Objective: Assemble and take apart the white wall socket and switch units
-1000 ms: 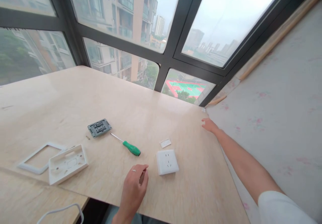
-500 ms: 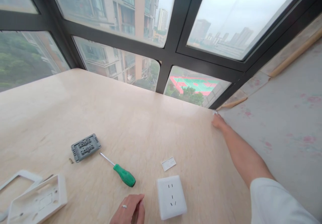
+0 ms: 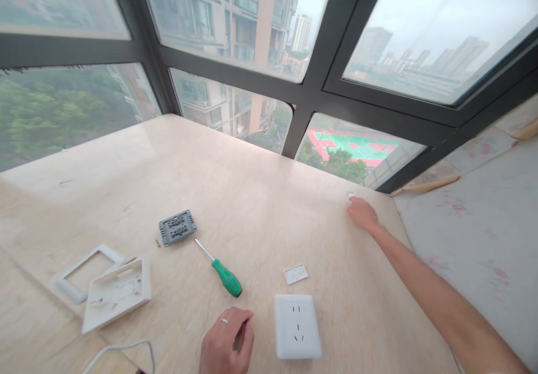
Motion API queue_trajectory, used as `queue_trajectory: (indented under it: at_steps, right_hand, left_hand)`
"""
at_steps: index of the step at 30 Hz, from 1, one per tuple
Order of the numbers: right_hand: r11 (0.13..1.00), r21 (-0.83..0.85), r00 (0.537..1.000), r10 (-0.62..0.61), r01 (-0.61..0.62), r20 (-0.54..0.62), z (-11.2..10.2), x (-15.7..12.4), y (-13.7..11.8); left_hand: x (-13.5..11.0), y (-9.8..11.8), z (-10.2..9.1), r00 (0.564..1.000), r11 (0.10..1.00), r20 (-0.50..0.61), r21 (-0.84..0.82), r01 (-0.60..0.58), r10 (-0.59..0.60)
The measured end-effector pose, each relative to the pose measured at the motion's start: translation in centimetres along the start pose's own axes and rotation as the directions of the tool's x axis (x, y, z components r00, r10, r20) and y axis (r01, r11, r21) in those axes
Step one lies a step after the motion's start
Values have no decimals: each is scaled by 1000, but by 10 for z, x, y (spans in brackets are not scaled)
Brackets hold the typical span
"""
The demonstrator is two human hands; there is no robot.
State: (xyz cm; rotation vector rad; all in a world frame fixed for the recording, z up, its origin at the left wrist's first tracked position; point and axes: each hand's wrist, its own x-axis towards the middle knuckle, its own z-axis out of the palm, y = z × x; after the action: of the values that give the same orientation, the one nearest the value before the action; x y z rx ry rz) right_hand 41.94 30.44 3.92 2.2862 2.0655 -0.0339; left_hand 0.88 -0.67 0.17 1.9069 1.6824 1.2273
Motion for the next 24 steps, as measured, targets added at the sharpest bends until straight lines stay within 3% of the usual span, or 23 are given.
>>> queue_trajectory:
  at_steps: [3,6,8,11,14,16,18,20,24]
  right_hand:
    - [987,35,988,-156,156,11,0,-15,-70]
    - [930,99,934,-356,353,22,-2,-34,-153]
    - [860,153,869,-495,487,18,-5,-51,-211]
    - [711,236,731,-682,662,7,-13,-79,-287]
    - [579,287,612,-790,763,-35,-26,-103,-335]
    - [550,290,588,-807,783,-58,-35,-112,-346]
    - [564,279,597,-801,777,-44,-42,-116,-341]
    - [606,258,624,-781,752,17,-47,-116,-322]
    - [731,172,692,-682,661,238,-46,-121,-260]
  left_hand:
    - [1,5,-2,1000,1000,18,16,11,-12]
    - [2,9,-4,999,999,27,18,43,-43]
    - [2,11,-4,997,998,39,11,68,-69]
    - [2,14,-6,994,995,44,2,102,-102]
    - [2,16,-7,990,991,44,-20,132,-131]
    - [0,17,-8,987,987,45,-36,154,-153]
    - [-1,17,-8,984,983,52,-57,175,-173]
    - [-3,17,-9,981,979,63,-84,187,-182]
    - [-6,17,-11,980,970,71,-142,195,-187]
